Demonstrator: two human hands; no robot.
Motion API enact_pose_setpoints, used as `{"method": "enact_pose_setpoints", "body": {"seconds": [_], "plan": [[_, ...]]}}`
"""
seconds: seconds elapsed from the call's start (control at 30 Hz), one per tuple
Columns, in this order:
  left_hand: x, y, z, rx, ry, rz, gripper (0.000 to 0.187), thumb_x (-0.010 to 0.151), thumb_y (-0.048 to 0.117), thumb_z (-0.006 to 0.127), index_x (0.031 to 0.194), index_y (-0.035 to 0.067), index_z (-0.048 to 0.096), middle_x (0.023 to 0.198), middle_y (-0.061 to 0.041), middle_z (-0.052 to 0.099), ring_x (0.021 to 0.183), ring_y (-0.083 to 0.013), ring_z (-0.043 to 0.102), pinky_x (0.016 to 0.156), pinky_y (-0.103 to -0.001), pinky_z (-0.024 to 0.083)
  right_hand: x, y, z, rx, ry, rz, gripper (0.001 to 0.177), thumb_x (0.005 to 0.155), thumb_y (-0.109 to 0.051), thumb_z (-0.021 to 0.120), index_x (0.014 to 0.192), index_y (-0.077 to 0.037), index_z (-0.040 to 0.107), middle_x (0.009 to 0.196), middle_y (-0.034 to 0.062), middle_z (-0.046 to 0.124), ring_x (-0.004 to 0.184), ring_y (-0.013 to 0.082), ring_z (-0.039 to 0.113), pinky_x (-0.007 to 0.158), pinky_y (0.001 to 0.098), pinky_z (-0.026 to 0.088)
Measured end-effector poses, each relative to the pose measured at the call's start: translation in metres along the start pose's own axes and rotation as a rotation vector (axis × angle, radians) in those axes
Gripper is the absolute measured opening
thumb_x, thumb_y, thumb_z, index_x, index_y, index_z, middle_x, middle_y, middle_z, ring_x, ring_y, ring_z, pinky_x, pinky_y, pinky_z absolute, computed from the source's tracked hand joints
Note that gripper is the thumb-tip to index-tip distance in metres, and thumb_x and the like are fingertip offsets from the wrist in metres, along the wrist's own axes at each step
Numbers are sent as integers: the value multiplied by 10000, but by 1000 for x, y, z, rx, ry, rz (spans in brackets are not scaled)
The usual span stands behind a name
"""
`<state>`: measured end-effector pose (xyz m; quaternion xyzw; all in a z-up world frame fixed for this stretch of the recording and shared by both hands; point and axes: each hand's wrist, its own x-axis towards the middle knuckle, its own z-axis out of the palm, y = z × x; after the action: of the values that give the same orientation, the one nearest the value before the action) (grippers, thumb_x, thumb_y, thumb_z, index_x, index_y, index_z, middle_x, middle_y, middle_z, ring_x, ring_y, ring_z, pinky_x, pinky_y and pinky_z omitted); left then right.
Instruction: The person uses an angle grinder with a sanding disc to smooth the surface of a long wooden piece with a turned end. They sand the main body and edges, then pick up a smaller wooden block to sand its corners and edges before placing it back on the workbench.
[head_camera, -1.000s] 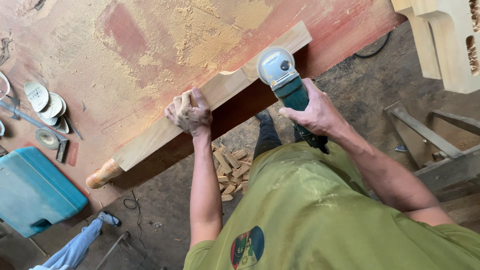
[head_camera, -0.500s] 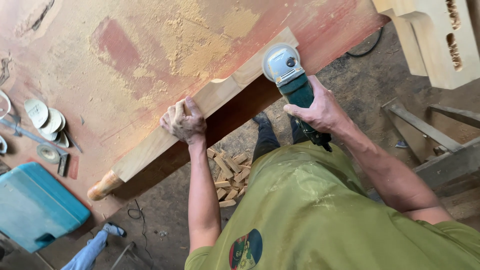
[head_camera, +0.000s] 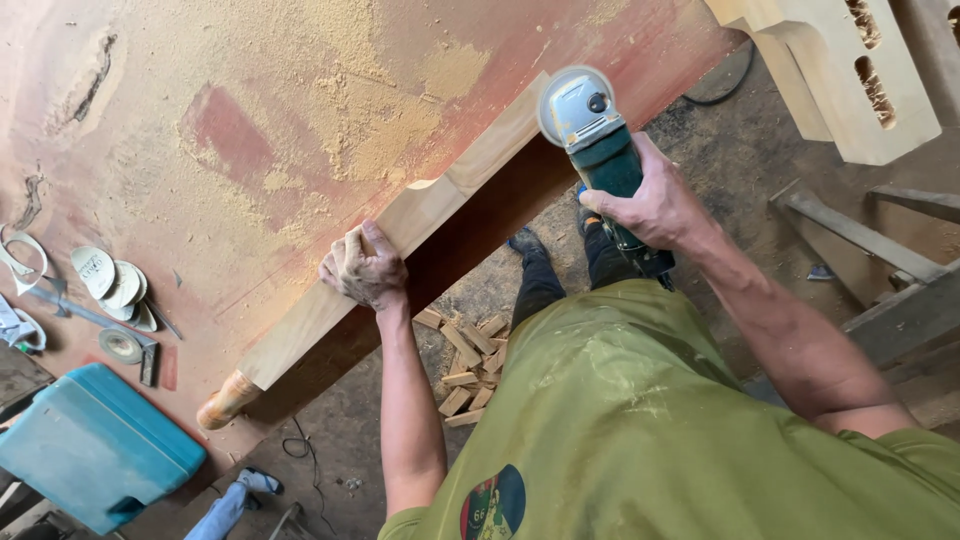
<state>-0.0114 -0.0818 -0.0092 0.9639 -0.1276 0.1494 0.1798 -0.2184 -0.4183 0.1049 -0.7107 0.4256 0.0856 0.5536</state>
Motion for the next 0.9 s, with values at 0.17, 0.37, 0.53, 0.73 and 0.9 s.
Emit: {"method": "enact_pose_setpoints", "body": {"seconds": [0.17,0.37,0.53,0.73,0.9], "plan": [[0,-1,2,3,24,-7,295,989,469,653,812,236,688,817,10,629,862,-211,634,1033,-458,390,1,1,-10,1,28,-19,567,806,-360,840,1248,-126,572,1069,226,694,1098,459,657,906,572,510],[-1,-2,3,-4,21,-6,306,988,476,650,795,241,682,812,28,629,856,-204,633,1030,-455,391,-2,-5,-12,0,65,-16,568,815,-381,846,1225,-114,558,1055,222,687,1085,450,661,894,567,509],[0,1,1,2,16,-21,302,986,471,651,811,227,687,825,11,631,873,-219,638,1041,-464,385,-8,-4,1,21,-15,-33,590,827,-351,841,1275,-104,548,1082,249,687,1077,474,662,914,596,525],[1,5,0,5,9,-47,307,983,483,645,819,226,681,838,22,631,893,-213,639,1043,-477,390,-20,-13,18,45,-100,-7,630,802,-359,837,1281,-78,539,1050,257,699,1044,487,679,903,605,545],[2,8,-5,18,-9,-40,315,995,484,628,821,228,687,829,28,617,889,-208,628,1037,-460,391,-18,-12,19,10,-135,17,641,769,-396,815,1292,-158,531,1080,226,718,1083,463,670,934,569,541]]}}
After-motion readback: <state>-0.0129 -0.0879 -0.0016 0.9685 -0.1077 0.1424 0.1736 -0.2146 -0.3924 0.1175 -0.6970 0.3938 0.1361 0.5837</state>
